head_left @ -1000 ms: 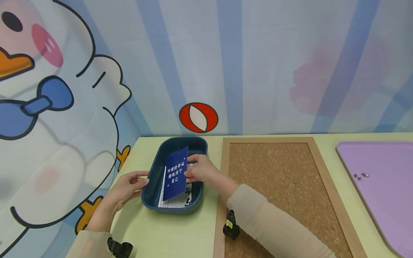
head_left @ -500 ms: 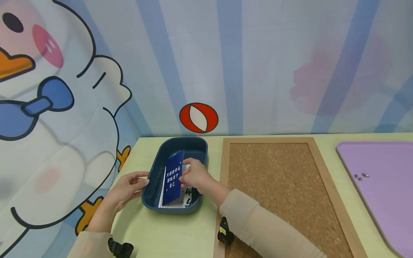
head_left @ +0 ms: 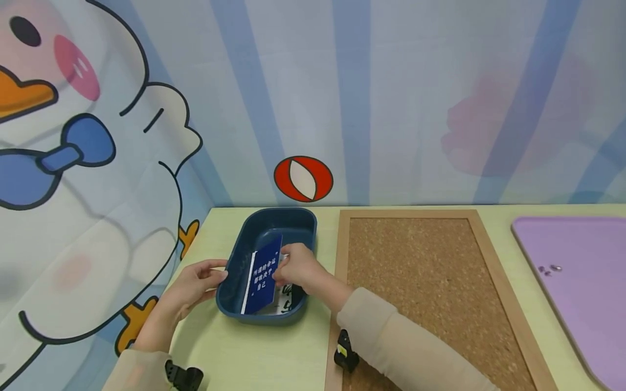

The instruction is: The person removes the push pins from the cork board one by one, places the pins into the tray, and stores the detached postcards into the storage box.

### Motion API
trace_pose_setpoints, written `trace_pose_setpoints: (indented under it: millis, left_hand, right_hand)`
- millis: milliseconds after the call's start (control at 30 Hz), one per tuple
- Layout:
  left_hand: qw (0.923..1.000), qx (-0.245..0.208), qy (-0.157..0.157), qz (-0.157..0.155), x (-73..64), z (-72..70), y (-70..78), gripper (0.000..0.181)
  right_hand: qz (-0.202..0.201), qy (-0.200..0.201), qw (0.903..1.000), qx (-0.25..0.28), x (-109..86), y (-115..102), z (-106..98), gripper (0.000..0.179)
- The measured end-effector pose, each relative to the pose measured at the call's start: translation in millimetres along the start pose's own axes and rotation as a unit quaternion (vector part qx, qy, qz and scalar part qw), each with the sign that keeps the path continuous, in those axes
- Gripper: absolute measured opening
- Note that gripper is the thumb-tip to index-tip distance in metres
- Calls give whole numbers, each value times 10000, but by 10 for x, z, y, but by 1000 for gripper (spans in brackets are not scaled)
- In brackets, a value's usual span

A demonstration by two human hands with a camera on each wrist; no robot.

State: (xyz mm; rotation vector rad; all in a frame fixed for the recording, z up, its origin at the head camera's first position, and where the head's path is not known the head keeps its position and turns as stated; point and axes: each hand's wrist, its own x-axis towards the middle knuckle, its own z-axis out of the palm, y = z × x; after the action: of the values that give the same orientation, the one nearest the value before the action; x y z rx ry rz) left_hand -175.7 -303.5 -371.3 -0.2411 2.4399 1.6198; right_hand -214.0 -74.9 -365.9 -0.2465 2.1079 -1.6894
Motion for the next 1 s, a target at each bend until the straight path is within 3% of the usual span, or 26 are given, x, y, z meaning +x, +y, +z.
trace_pose_setpoints:
  millis: [533, 667, 833, 933, 1000]
  left_hand:
    - [9999, 124, 57, -86, 22, 38, 41, 44]
    - [9998, 158, 59, -92, 34, 58, 59, 44]
    - [9995, 301, 61, -95, 52, 72, 62, 43]
    - [9986, 515, 69, -70, 64, 67, 50, 43]
    - [9966, 808, 86, 113, 61, 52, 36, 44]
  right_hand:
    - [116, -80, 9995, 292, -65, 15, -154, 48]
    - [212, -263, 9974, 636, -82, 14, -251, 42]
    - [179, -601, 9927, 1027, -128, -4, -488, 34]
    - [113, -695, 9935, 890, -187, -21, -723, 31]
    - [-10, -718, 9951, 679, -239, -15, -917, 32]
